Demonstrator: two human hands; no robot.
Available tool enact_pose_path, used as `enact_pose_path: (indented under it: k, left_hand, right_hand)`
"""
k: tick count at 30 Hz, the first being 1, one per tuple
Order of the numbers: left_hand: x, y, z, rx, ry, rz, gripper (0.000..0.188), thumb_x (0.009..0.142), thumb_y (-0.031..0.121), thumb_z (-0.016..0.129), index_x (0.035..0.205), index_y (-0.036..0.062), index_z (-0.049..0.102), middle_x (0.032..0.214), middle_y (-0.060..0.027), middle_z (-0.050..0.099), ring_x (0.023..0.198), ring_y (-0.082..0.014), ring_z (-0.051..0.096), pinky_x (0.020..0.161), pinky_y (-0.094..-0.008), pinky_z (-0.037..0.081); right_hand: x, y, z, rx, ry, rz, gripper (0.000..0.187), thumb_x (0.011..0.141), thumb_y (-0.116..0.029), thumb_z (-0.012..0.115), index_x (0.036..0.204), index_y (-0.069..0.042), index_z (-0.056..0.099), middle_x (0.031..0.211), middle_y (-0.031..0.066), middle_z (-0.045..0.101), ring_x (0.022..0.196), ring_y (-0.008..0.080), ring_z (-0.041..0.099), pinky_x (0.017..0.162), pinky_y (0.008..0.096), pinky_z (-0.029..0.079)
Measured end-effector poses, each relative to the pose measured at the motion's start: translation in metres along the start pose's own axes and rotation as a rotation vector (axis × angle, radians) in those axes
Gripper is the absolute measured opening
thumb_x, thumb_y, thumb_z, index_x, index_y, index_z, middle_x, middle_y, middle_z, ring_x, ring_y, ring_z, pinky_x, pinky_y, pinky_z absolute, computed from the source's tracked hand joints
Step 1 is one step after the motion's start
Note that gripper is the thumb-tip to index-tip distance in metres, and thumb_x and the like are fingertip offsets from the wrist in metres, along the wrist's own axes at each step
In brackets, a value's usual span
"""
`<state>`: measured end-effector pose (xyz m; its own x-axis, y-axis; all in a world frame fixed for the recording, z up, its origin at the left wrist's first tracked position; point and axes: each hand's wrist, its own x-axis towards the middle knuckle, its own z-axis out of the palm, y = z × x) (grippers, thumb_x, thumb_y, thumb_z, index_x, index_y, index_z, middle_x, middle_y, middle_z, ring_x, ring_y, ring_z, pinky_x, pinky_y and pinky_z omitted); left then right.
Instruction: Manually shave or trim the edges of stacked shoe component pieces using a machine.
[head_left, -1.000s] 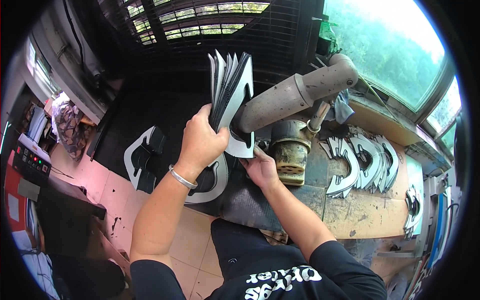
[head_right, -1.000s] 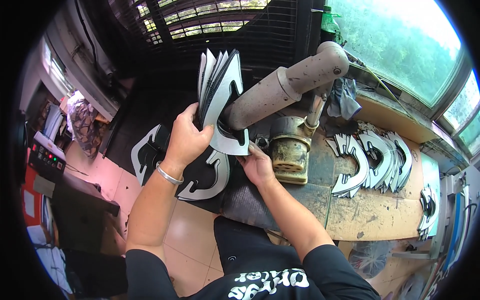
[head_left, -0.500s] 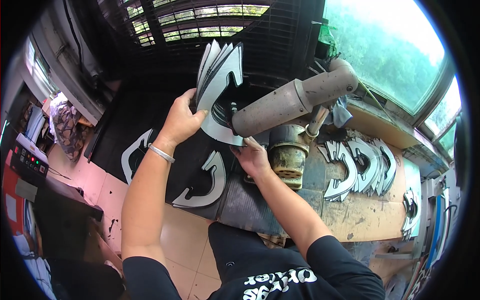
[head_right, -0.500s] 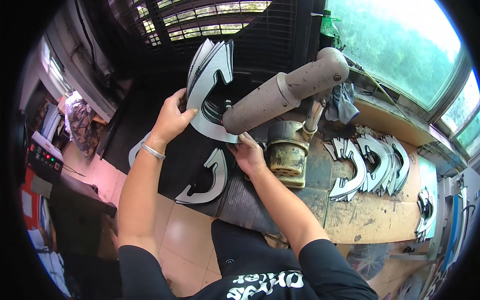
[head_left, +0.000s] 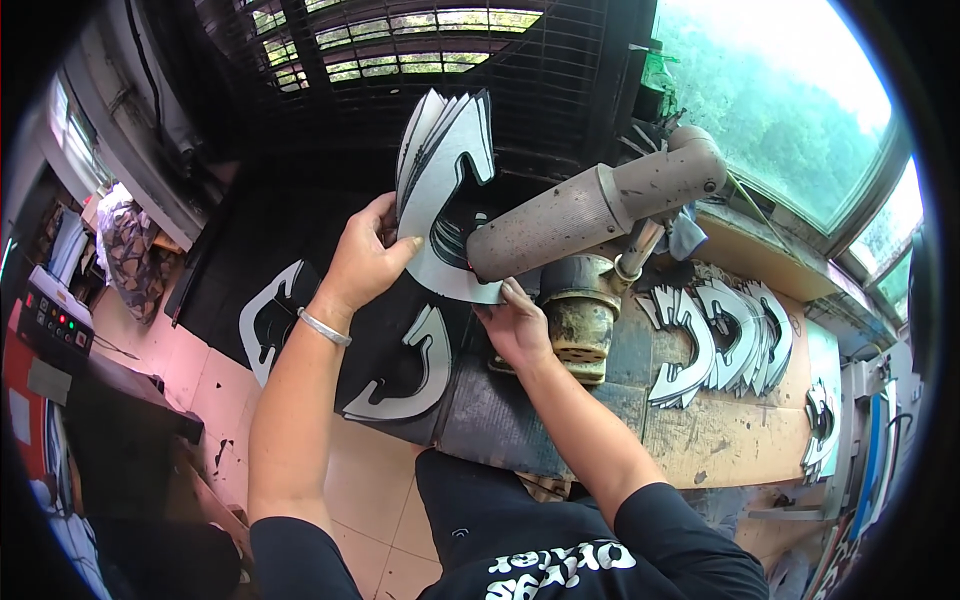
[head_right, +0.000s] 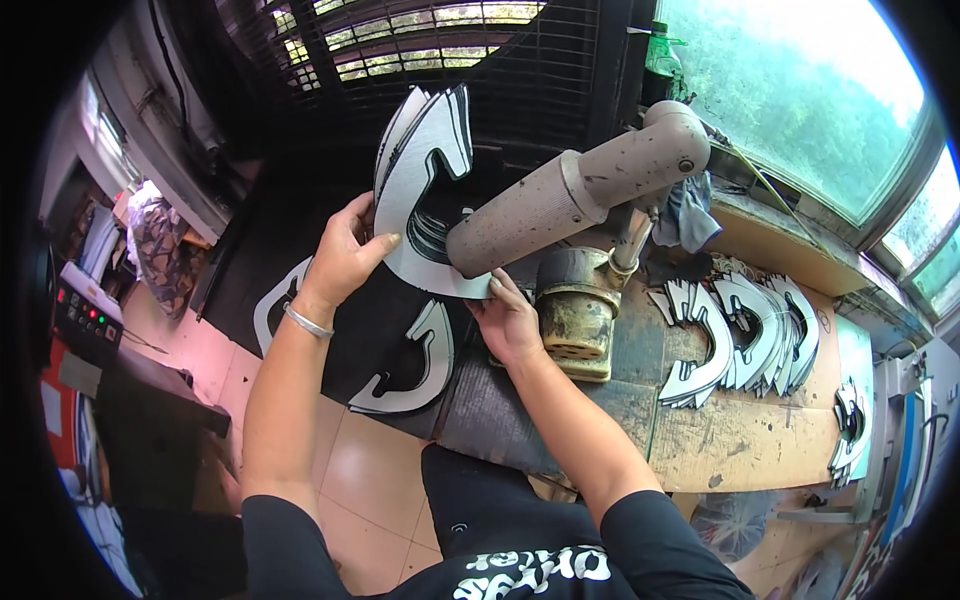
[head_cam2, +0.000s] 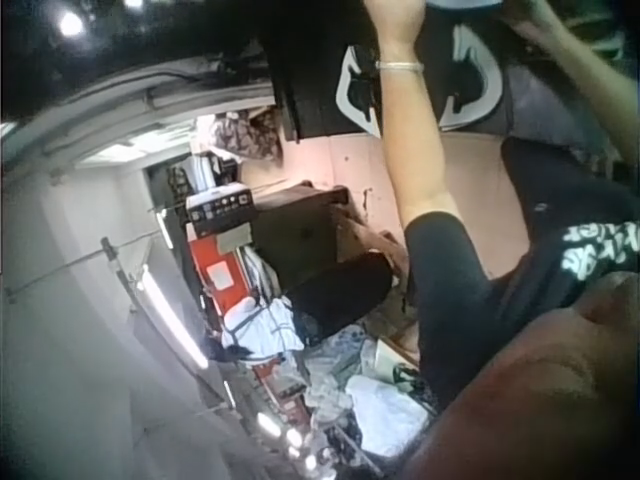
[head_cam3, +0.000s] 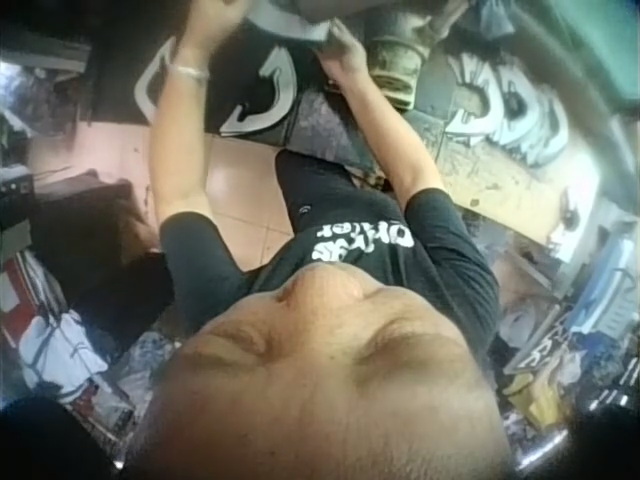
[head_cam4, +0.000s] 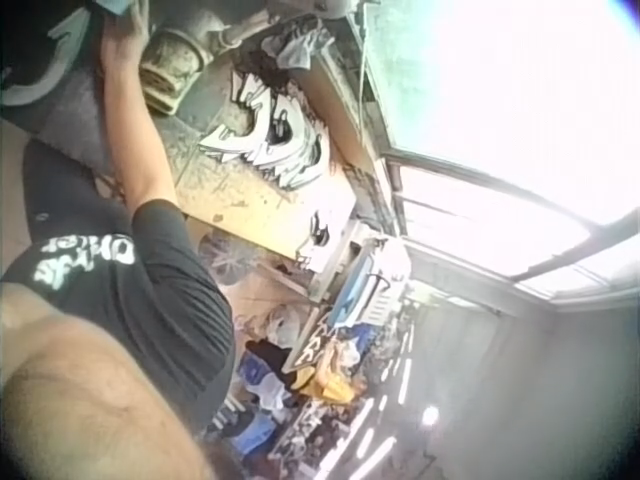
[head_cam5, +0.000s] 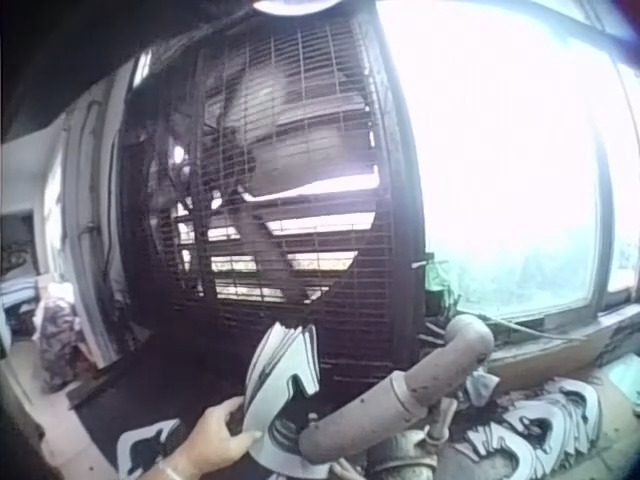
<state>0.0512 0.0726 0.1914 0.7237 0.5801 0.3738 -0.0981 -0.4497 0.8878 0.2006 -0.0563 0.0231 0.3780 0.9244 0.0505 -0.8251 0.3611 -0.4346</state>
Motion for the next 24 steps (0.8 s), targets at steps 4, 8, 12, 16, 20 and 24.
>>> enact_pose_path:
  k: [4,8,12,16,20,24]
  left_hand:
    - [-0.014,-0.006,0.004,-0.05,-0.011,-0.085,0.046,0.078,0.001,0.06,0.122,-0.0112,0.049,0.107,-0.0126,0.063,0.093,-0.0135,0.06,0.084,-0.026,0.047]
    - [-0.033,-0.025,0.009,-0.157,0.027,-0.183,0.054,0.079,0.007,0.062,0.127,-0.0114,0.045,0.112,-0.0133,0.06,0.101,-0.0166,0.058,0.093,-0.0287,0.043]
    - [-0.047,-0.053,0.008,-0.138,0.133,-0.172,0.048,0.079,0.003,0.06,0.122,-0.0127,0.048,0.108,-0.0142,0.062,0.098,-0.0164,0.059,0.089,-0.0271,0.046]
    - [-0.056,-0.073,0.011,-0.062,0.198,-0.234,0.046,0.079,0.002,0.058,0.121,-0.0134,0.049,0.107,-0.0167,0.063,0.095,-0.0192,0.062,0.086,-0.0301,0.048]
    - [-0.071,-0.105,0.011,0.243,0.254,-0.109,0.041,0.08,0.002,0.056,0.118,-0.0141,0.051,0.1,-0.0176,0.065,0.09,-0.0204,0.066,0.081,-0.0313,0.051]
    - [-0.071,-0.107,0.016,0.332,0.301,-0.131,0.038,0.08,0.001,0.055,0.115,-0.0138,0.053,0.097,-0.0166,0.066,0.089,-0.0214,0.066,0.079,-0.0302,0.051]
  right_hand:
    - [-0.01,0.004,-0.008,0.002,0.089,-0.007,0.041,0.095,-0.015,0.049,0.135,-0.009,0.047,0.132,0.0048,0.052,0.121,0.0201,0.048,0.104,0.0399,0.034]
    - [-0.021,0.01,-0.016,-0.054,0.135,0.021,0.042,0.096,-0.012,0.045,0.138,-0.006,0.044,0.133,0.0064,0.052,0.122,0.0204,0.048,0.104,0.0403,0.035]
    - [-0.037,0.007,-0.01,-0.094,0.119,0.067,0.042,0.094,-0.013,0.05,0.134,-0.002,0.047,0.129,0.0078,0.055,0.12,0.0197,0.05,0.103,0.0402,0.037]
    - [-0.046,-0.007,-0.02,-0.446,0.085,0.214,0.047,0.09,-0.013,0.058,0.132,0.005,0.047,0.119,0.0089,0.061,0.106,0.0149,0.058,0.093,0.0285,0.044]
    - [-0.054,-0.003,-0.017,-0.455,0.005,0.29,0.04,0.089,-0.013,0.061,0.123,0.006,0.053,0.113,0.0116,0.064,0.102,0.0187,0.061,0.095,0.0317,0.046]
    - [-0.06,-0.005,-0.023,-0.237,-0.042,0.329,0.04,0.092,-0.017,0.059,0.125,0.004,0.052,0.119,0.0128,0.061,0.11,0.0206,0.059,0.099,0.0348,0.045]
